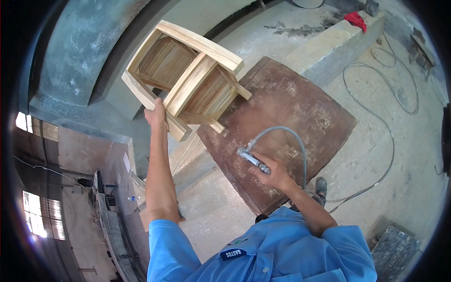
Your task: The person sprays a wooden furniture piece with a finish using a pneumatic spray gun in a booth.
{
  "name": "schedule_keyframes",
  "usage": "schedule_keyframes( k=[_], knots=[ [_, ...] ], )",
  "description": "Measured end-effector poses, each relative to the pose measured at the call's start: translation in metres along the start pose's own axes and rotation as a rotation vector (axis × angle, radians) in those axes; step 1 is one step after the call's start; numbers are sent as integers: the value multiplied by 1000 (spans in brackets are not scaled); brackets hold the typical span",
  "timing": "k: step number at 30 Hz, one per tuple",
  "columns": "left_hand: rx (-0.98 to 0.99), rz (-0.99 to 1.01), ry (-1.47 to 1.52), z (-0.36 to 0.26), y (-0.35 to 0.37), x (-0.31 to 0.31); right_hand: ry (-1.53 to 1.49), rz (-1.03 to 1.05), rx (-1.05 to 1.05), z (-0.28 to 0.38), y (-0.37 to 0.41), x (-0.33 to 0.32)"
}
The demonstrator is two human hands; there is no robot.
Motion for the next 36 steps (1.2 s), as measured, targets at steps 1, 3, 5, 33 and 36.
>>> schedule_keyframes(
  k=[1,3,5,33,36],
  knots=[
    [8,-9,-22,1,0,0,-38,11,42,-6,1,3],
    [-1,-9,-13,6,-1,-1,12,-52,90,-22,-7,-12],
    [-2,-10,1,7,-3,0,59,-121,129,-36,-21,-34],
    [36,-9,-74,-25,38,-3,105,48,350,-59,-38,4],
    [39,-12,-56,-25,39,-3,23,101,299,-42,-37,24]
  ],
)
Point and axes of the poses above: each hand's wrist, its own y-axis away from the middle knuckle, its own x-axis out of the palm, z = x × y, the point moved 10 cm from there along -y, towards the middle knuckle, and after that the axes turned 9 degrees about y, right-handed, at the moved point
